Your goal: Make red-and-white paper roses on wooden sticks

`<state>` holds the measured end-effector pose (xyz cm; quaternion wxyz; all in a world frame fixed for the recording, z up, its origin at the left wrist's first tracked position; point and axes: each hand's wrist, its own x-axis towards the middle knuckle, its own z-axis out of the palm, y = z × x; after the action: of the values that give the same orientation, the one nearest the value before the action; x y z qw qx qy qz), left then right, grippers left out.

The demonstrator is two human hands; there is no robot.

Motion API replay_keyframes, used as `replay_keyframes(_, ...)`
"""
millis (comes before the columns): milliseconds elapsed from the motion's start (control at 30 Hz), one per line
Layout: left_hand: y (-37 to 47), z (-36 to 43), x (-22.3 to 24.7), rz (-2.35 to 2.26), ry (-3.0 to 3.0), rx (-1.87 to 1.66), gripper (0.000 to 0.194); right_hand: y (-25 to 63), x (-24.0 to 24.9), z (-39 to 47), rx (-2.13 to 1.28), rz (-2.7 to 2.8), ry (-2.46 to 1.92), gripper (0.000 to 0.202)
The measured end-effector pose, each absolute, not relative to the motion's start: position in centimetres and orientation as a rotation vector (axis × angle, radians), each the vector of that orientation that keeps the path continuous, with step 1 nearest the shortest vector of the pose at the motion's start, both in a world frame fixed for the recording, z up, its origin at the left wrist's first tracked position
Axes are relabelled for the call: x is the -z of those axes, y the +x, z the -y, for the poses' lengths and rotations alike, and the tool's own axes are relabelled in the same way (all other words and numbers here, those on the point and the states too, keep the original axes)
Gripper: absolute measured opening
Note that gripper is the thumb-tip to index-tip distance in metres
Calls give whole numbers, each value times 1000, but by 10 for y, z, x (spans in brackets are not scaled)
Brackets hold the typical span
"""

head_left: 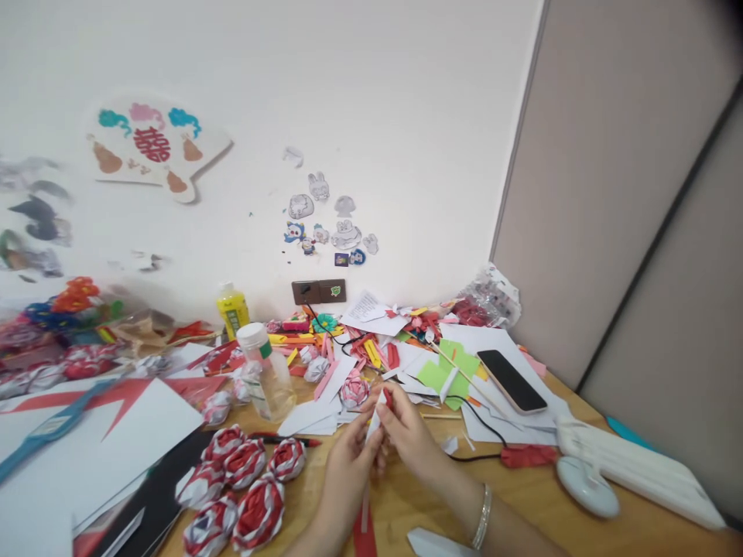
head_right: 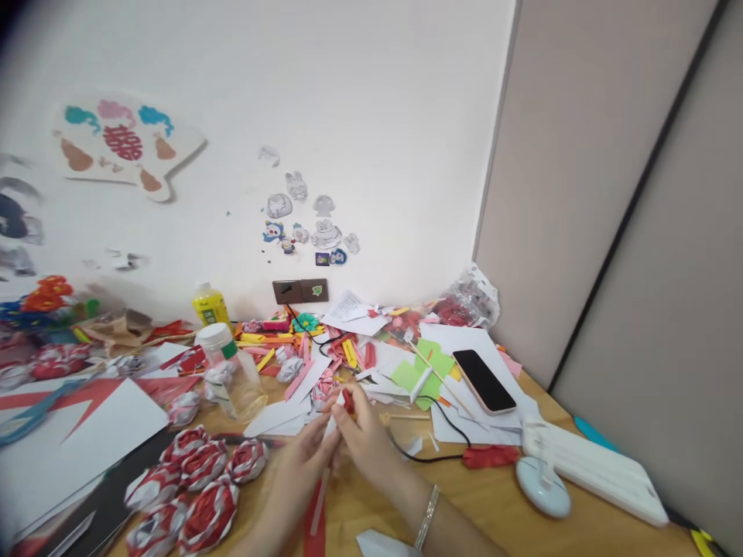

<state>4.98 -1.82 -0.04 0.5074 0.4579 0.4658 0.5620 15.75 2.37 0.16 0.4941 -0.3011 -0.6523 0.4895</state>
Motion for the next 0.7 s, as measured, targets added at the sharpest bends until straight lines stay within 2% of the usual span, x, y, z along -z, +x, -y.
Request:
replay_keyframes(67,44,19,-2,-1072,1088,-1337,35,160,0,-28,-1147,1565,-734,36)
replay_keyframes(200,42,19,-7,-955,1081,-1207,43,167,-6,-30,-1090,1626,-677,32)
replay_keyframes(367,49,27,-6,-800,1011,-1090,43,169,-11,-30,-1300,1587,-598,35)
replay_keyframes(700,49,27,3,-936,1026,-1048,47,162,-3,-28,-1460,1414,-572,38)
